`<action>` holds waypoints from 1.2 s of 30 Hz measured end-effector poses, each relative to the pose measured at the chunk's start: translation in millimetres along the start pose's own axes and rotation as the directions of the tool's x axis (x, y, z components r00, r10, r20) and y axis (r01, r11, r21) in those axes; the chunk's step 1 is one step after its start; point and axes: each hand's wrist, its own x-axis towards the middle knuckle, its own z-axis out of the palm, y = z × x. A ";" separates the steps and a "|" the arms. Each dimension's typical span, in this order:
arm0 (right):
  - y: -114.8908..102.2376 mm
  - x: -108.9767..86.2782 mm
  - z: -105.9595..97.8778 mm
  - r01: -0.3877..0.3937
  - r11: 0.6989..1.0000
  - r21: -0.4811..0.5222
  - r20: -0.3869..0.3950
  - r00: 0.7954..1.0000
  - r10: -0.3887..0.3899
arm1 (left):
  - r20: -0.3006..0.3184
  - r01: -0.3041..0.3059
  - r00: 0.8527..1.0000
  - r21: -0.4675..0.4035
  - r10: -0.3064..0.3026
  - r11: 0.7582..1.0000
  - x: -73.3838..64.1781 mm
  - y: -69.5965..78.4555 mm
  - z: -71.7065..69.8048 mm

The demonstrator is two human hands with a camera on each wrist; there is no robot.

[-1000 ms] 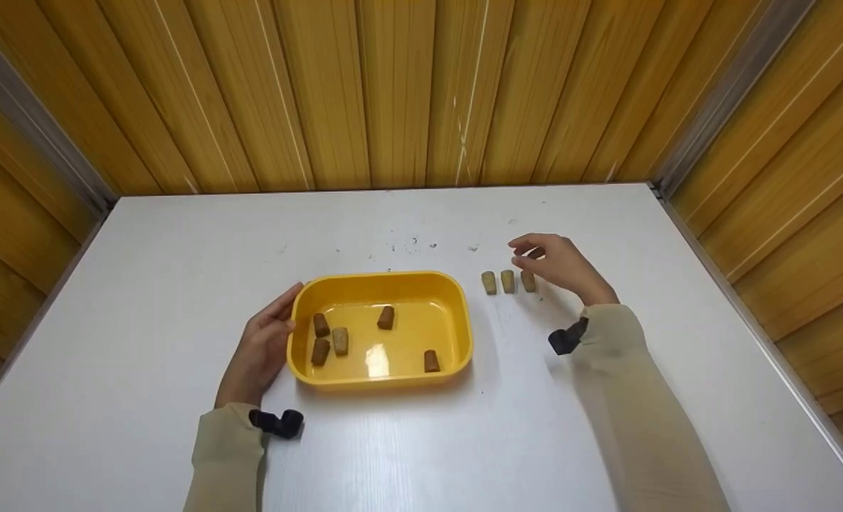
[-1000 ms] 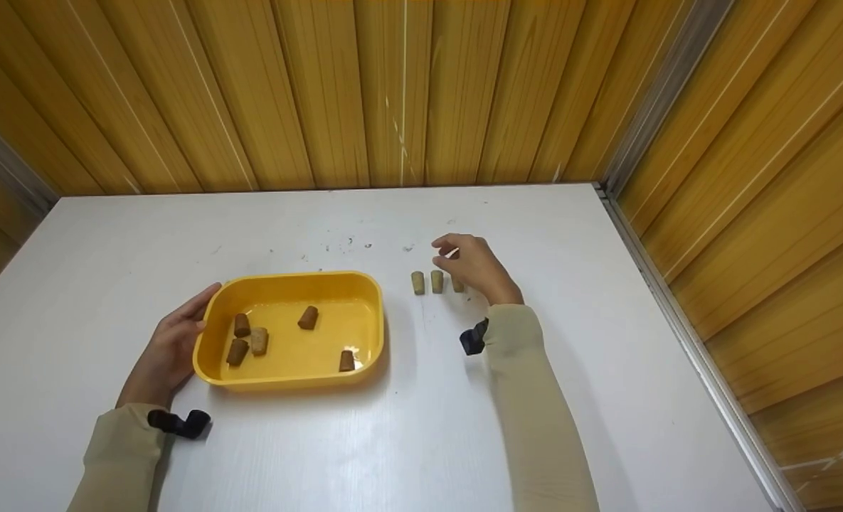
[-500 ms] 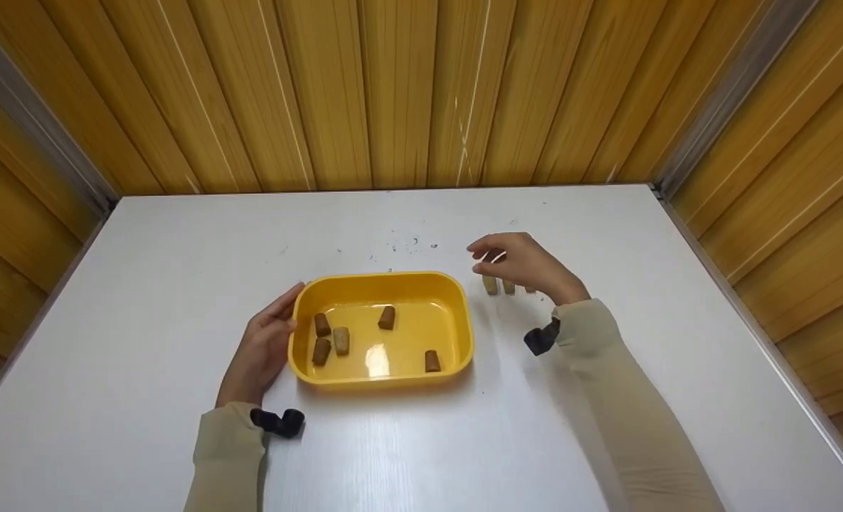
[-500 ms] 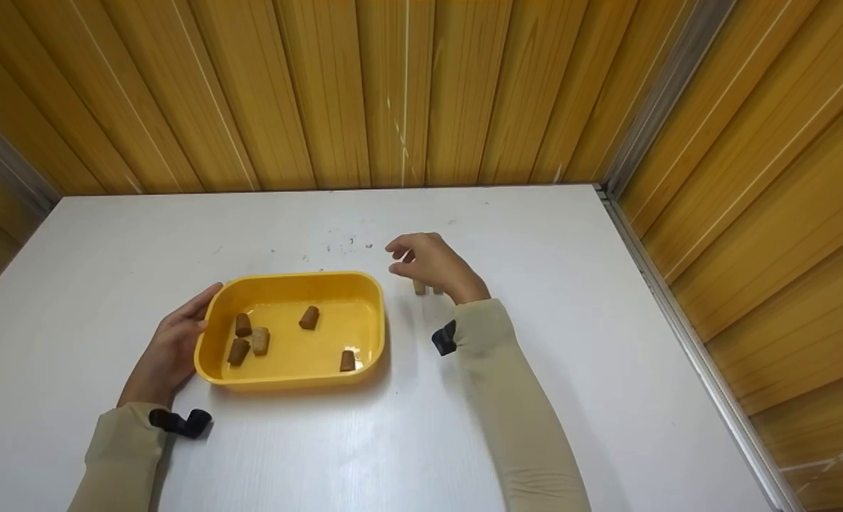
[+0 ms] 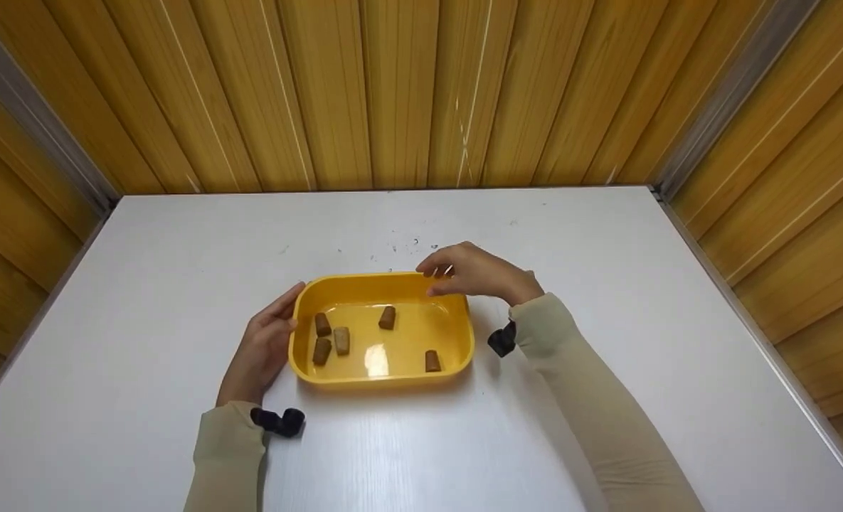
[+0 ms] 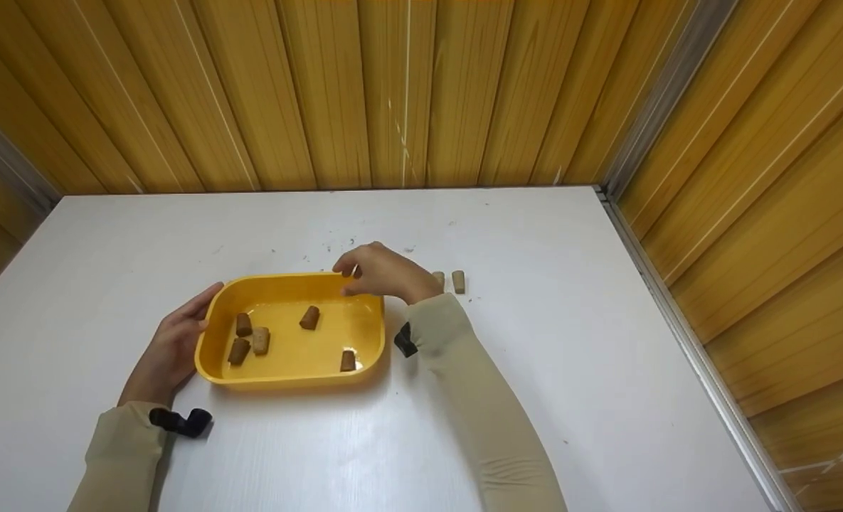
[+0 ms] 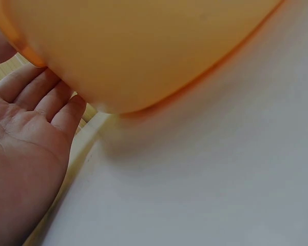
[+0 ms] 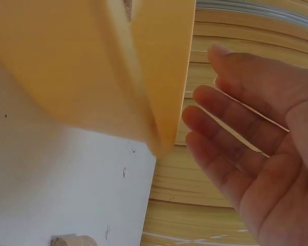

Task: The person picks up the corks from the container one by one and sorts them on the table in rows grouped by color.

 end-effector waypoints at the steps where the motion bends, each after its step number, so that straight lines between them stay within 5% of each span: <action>1: -1.8 1.8 0.9 0.008 1.000 -0.003 0.010 1.000 -0.008 | -0.003 0.000 1.000 0.000 0.000 1.000 0.0 -0.3 0.0; 18: -26.4 36.3 28.2 0.033 0.999 0.035 0.185 0.982 -0.039 | -0.019 0.007 1.000 -0.010 -0.007 1.000 -2.0 -3.9 -1.9; 36: -50.4 68.3 62.4 -0.060 0.995 0.085 0.330 0.944 0.029 | 0.003 -0.029 1.000 0.017 0.029 0.999 0.9 -3.8 -2.7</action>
